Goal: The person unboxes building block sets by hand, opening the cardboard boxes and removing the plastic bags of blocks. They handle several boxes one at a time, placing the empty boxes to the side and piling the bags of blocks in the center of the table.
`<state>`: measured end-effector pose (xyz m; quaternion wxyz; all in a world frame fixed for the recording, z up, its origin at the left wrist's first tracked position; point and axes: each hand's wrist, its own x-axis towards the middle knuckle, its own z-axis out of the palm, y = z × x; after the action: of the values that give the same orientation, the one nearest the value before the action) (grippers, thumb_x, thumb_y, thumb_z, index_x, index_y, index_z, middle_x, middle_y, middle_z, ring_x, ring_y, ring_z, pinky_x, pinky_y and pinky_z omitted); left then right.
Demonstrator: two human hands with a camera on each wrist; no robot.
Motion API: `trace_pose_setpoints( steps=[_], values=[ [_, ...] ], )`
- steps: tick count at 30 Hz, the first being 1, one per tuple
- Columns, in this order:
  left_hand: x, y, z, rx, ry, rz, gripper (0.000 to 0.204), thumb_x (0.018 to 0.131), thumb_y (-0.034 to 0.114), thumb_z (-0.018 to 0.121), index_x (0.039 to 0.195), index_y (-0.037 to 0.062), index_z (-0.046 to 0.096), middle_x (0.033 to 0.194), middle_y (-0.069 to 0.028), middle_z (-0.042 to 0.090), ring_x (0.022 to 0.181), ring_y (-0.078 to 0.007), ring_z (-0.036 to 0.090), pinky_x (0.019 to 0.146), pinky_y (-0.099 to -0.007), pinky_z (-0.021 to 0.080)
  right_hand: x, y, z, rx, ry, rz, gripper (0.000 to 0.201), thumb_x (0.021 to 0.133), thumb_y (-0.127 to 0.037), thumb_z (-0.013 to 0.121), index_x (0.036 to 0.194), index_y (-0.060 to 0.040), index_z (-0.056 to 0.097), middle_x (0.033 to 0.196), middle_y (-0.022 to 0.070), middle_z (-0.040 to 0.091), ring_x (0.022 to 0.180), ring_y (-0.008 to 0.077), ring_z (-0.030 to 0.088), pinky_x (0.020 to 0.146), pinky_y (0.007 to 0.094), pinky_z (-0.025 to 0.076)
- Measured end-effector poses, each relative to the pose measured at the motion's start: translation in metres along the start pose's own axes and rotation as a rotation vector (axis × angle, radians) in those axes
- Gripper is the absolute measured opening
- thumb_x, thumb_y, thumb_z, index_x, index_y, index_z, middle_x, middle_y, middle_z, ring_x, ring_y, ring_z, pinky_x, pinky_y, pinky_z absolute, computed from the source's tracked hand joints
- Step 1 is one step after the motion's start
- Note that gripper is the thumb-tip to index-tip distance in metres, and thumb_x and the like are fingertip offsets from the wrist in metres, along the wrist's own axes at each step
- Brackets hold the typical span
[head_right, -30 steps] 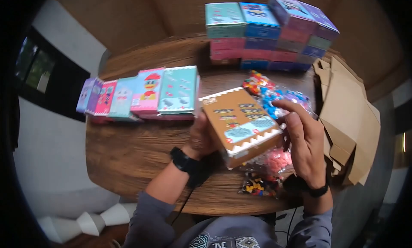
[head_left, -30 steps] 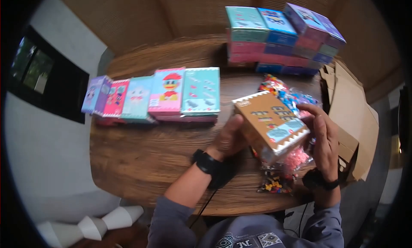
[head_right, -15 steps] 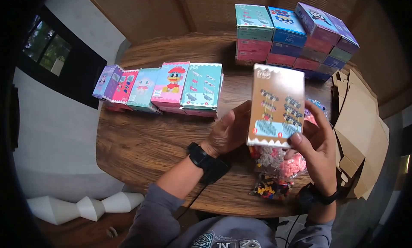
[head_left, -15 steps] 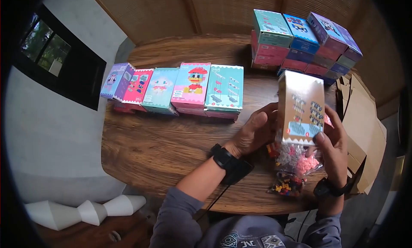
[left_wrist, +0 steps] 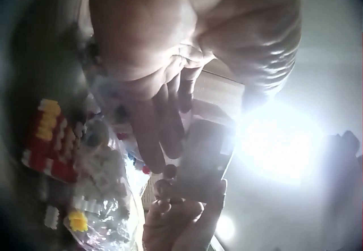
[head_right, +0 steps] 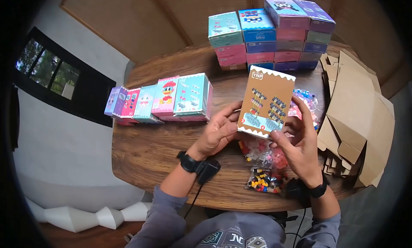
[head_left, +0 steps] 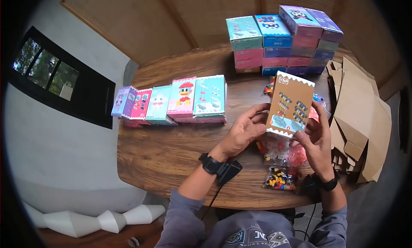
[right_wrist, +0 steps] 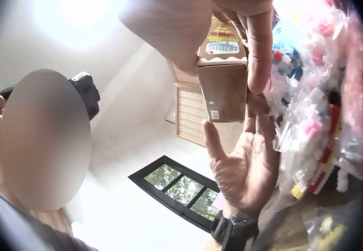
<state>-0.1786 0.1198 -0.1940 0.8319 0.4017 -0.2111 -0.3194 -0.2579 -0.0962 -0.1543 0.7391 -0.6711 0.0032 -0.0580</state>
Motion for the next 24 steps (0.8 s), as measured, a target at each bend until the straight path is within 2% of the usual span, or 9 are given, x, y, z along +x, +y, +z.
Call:
trace_pose_setpoints(
  steps=[2, 3, 6, 9, 13, 16, 18, 21, 24],
  values=[
    [-0.003, 0.009, 0.012, 0.091, 0.048, -0.049, 0.068, 0.096, 0.018, 0.061, 0.149, -0.0017, 0.024, 0.136, -0.0148, 0.050, 0.126, -0.0199, 0.050, 0.102, -0.0326, 0.045, -0.003, 0.004, -0.003, 0.023, -0.014, -0.019, 0.080, 0.087, 0.000, 0.068, 0.152, -0.0055, 0.021, 0.109, 0.0127, 0.062, 0.094, 0.0140, 0.063, 0.075, 0.0256, 0.056],
    [-0.005, 0.012, 0.019, 0.104, 0.060, -0.055, 0.066, 0.096, 0.014, 0.059, 0.150, -0.0017, 0.024, 0.136, -0.0152, 0.049, 0.125, -0.0189, 0.050, 0.102, -0.0312, 0.043, -0.003, 0.008, -0.006, 0.034, -0.019, -0.034, 0.083, 0.085, 0.000, 0.070, 0.152, -0.0056, 0.021, 0.112, 0.0136, 0.061, 0.098, 0.0161, 0.062, 0.082, 0.0275, 0.055],
    [-0.010, 0.011, 0.031, 0.156, 0.080, 0.029, 0.066, 0.096, 0.012, 0.059, 0.150, -0.0019, 0.024, 0.136, -0.0163, 0.049, 0.123, -0.0189, 0.052, 0.101, -0.0311, 0.044, -0.005, 0.015, -0.009, 0.065, -0.057, -0.150, 0.082, 0.086, -0.002, 0.069, 0.152, -0.0057, 0.021, 0.113, 0.0143, 0.060, 0.100, 0.0173, 0.062, 0.084, 0.0293, 0.054],
    [-0.022, 0.020, 0.037, 0.159, 0.190, 0.077, 0.064, 0.096, 0.012, 0.057, 0.149, -0.0033, 0.025, 0.133, -0.0171, 0.052, 0.119, -0.0186, 0.055, 0.101, -0.0304, 0.044, -0.008, 0.023, -0.016, 0.094, -0.178, -0.191, 0.075, 0.089, -0.003, 0.065, 0.151, -0.0052, 0.023, 0.112, 0.0148, 0.060, 0.096, 0.0176, 0.063, 0.081, 0.0294, 0.054],
    [-0.048, 0.066, 0.031, 0.361, 0.425, 0.239, 0.056, 0.097, 0.013, 0.053, 0.145, -0.0048, 0.031, 0.125, -0.0175, 0.057, 0.111, -0.0208, 0.061, 0.091, -0.0342, 0.054, -0.009, 0.034, -0.011, 0.127, -0.162, -0.065, 0.058, 0.094, -0.001, 0.057, 0.147, -0.0029, 0.033, 0.105, 0.0130, 0.062, 0.085, 0.0157, 0.065, 0.077, 0.0282, 0.053],
    [-0.074, 0.106, 0.011, 0.475, 0.700, 0.375, 0.046, 0.098, 0.016, 0.052, 0.138, -0.0041, 0.040, 0.120, -0.0163, 0.060, 0.106, -0.0227, 0.064, 0.078, -0.0373, 0.061, -0.010, 0.039, -0.014, 0.065, -0.154, -0.060, 0.054, 0.094, -0.001, 0.056, 0.144, -0.0022, 0.037, 0.101, 0.0113, 0.063, 0.084, 0.0144, 0.065, 0.076, 0.0277, 0.054],
    [-0.096, 0.129, -0.014, 0.591, 0.928, 0.373, 0.043, 0.098, 0.019, 0.050, 0.135, -0.0010, 0.045, 0.120, -0.0114, 0.059, 0.107, -0.0215, 0.063, 0.080, -0.0326, 0.058, -0.009, 0.039, -0.013, 0.022, -0.137, -0.095, 0.049, 0.094, 0.000, 0.057, 0.141, -0.0014, 0.042, 0.097, 0.0097, 0.064, 0.082, 0.0125, 0.065, 0.074, 0.0260, 0.053],
    [-0.129, 0.153, -0.055, 0.757, 1.113, 0.385, 0.041, 0.098, 0.021, 0.052, 0.132, -0.0024, 0.048, 0.118, -0.0114, 0.062, 0.102, -0.0215, 0.065, 0.072, -0.0286, 0.058, -0.007, 0.041, -0.013, -0.066, -0.136, -0.152, 0.046, 0.093, 0.000, 0.058, 0.137, -0.0006, 0.046, 0.095, 0.0092, 0.066, 0.079, 0.0105, 0.064, 0.071, 0.0242, 0.053],
    [-0.154, 0.170, -0.087, 0.884, 1.171, 0.315, 0.041, 0.098, 0.021, 0.054, 0.132, -0.0022, 0.050, 0.117, -0.0113, 0.063, 0.097, -0.0210, 0.067, 0.068, -0.0265, 0.056, -0.007, 0.040, -0.012, -0.001, -0.135, -0.099, 0.044, 0.093, 0.000, 0.058, 0.136, -0.0001, 0.047, 0.095, 0.0094, 0.066, 0.078, 0.0102, 0.064, 0.070, 0.0239, 0.052]
  ],
)
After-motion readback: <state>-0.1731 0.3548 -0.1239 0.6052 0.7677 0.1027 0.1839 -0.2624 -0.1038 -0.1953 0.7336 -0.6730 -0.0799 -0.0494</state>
